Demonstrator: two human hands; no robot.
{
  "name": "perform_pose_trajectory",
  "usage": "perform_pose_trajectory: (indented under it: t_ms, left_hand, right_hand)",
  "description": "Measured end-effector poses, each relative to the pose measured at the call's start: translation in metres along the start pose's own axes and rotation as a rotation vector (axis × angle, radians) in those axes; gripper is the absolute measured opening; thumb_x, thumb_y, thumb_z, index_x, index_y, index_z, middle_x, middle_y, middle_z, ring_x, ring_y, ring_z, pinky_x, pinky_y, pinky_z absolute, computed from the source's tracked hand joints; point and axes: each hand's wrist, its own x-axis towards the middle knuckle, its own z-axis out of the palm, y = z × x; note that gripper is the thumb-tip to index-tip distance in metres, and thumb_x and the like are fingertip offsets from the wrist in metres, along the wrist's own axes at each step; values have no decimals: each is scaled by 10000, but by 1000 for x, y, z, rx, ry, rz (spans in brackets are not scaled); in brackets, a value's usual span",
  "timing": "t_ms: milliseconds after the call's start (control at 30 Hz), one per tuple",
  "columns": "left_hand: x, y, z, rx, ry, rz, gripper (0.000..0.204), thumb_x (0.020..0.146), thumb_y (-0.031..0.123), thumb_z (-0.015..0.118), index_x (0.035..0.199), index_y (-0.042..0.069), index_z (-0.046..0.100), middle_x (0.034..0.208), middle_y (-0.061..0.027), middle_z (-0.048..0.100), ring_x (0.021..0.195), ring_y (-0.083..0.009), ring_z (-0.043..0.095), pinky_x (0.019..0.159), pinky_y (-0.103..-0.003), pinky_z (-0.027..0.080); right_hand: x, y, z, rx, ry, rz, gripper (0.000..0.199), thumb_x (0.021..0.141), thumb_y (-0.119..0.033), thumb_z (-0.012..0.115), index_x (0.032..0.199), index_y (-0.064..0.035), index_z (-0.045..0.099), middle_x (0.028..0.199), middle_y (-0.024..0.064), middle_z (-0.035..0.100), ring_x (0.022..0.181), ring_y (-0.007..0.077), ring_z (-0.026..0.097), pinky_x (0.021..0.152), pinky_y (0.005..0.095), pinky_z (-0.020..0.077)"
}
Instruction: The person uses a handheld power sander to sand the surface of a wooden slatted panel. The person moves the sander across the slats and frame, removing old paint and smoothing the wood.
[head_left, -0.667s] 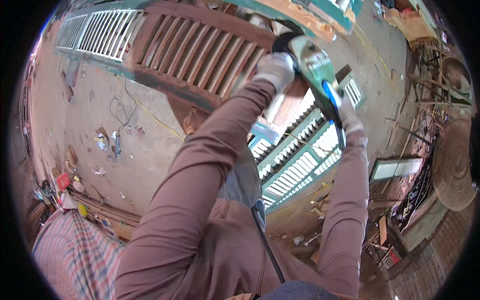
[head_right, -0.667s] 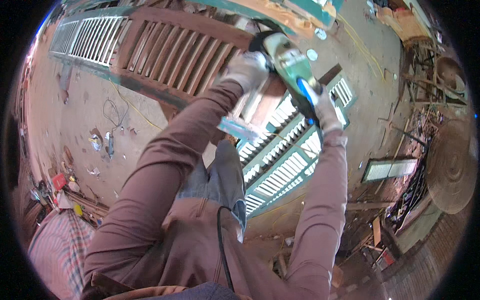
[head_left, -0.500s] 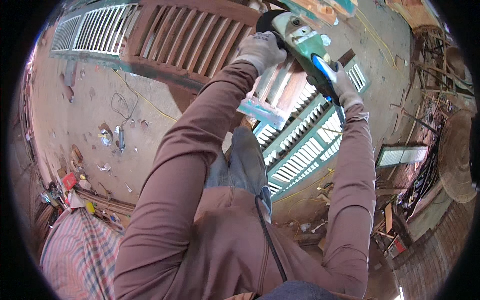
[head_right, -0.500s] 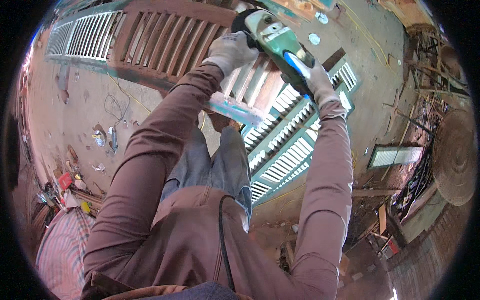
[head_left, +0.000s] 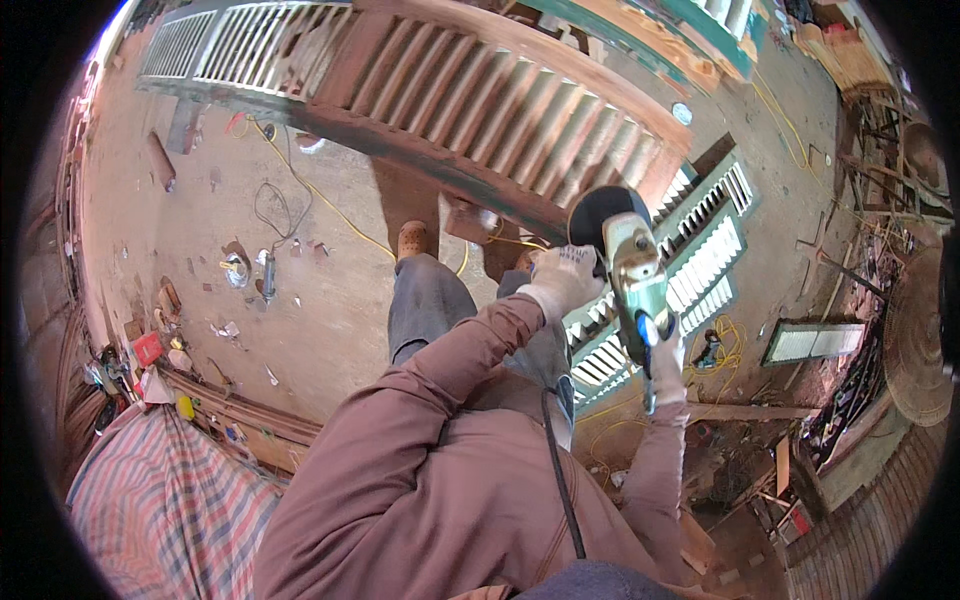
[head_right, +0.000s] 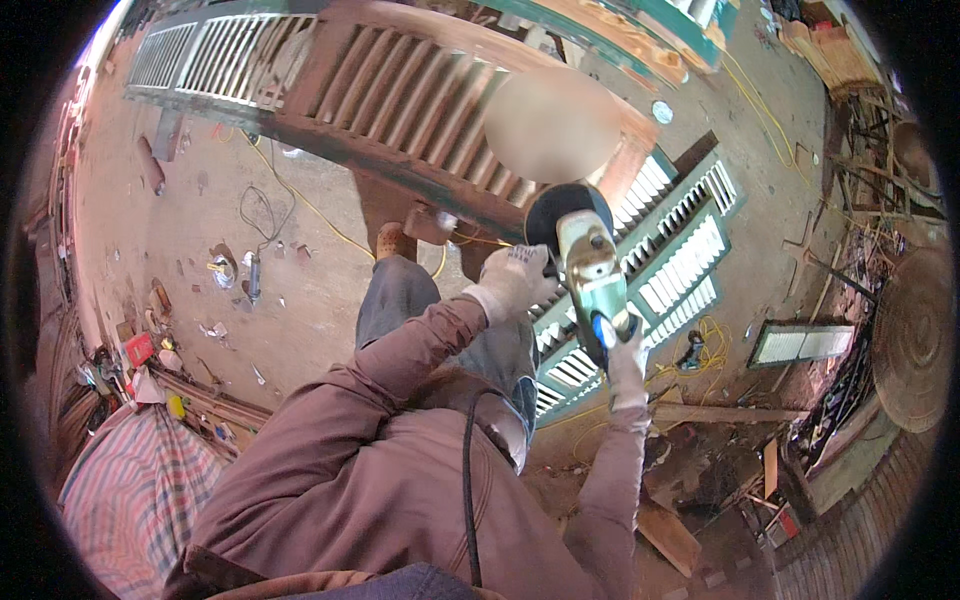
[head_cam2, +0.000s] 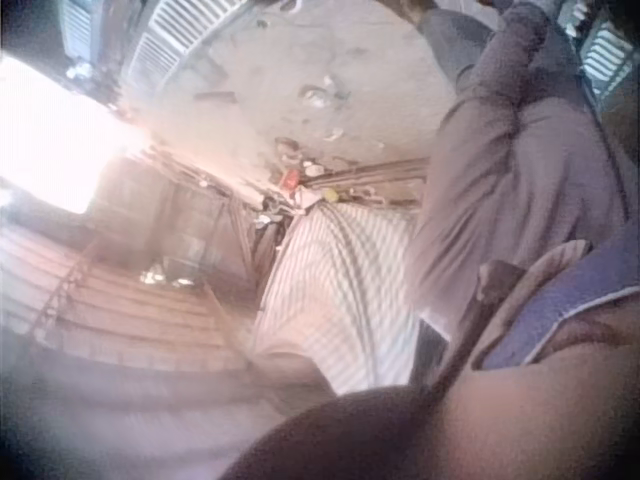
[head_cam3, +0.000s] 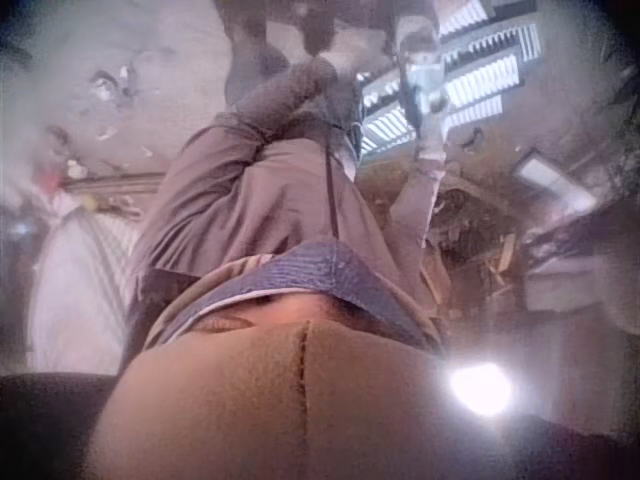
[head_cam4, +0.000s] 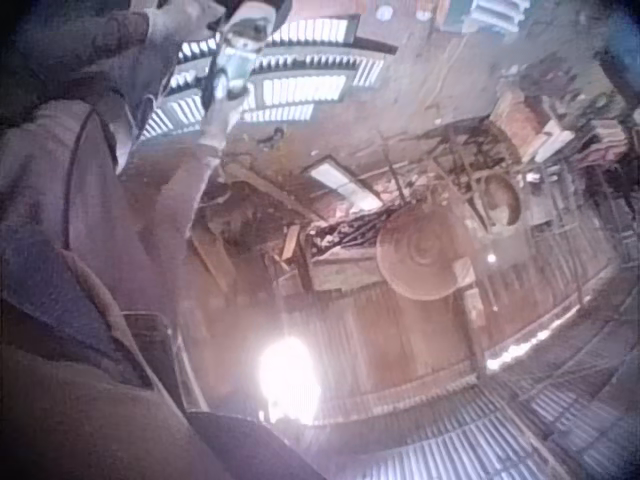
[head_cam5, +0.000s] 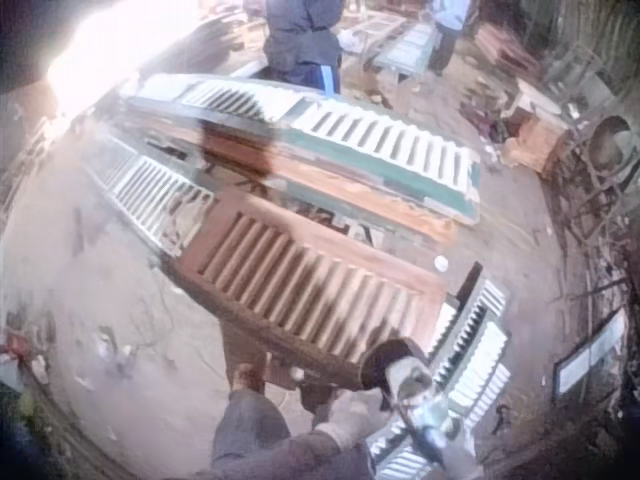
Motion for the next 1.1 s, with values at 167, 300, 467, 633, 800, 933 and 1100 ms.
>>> perform_pose_trajectory:
  t_ms: [167,300,467,633,800,933,1100]
  left_hand:
    - [-30,-85,-33,83,-13,79,357,843,387,579,1012,96,700,907,-201,712,879,-356,698,783,-469,544]
    - [-49,-151,-112,221,45,90,330,870,373,554,992,94,678,981,-171,718,927,-340,697,806,-464,551]
    - [-51,-250,-206,318,60,1,312,870,306,541,1024,91,706,979,-169,731,929,-335,711,814,-445,563]
    - [-67,-326,-287,298,121,-130,301,870,291,576,1069,100,698,1048,-179,712,982,-357,693,839,-458,554]
    - [-79,-369,-317,262,221,-228,354,886,383,608,1064,100,722,1048,-173,713,1013,-354,682,867,-470,539]
    - [-82,-361,-307,286,115,-227,352,900,364,576,1033,81,737,1031,-195,710,1002,-359,685,865,-455,544]
    - [-58,-306,-238,346,21,-14,296,870,290,556,932,62,735,937,-196,726,902,-346,717,784,-458,568]
  right_hand:
    - [-79,-62,89,-30,68,12,794,786,-506,775,1327,14,516,1143,204,679,1026,289,657,914,377,494]
    - [-89,-90,185,120,85,-54,767,776,-506,784,1285,10,535,1146,210,673,1032,283,654,914,371,492]
    - [-109,-202,283,-195,77,-41,1015,723,-668,741,1400,30,449,1226,282,626,1170,375,605,1011,405,438]
    - [-86,-245,375,-240,158,-279,1024,720,-689,735,1405,9,431,1214,240,646,1135,355,629,982,392,466]
    - [-76,-270,419,-69,-109,-187,1178,700,-731,715,1502,22,296,1279,269,603,1200,364,598,996,379,463]
    - [-128,-311,395,-233,-66,-116,1038,720,-645,761,1411,50,419,1210,242,638,1136,317,622,953,360,476]
    - [-149,-258,335,-157,41,-10,864,744,-630,753,1282,11,534,1121,254,675,1050,374,660,905,409,502]
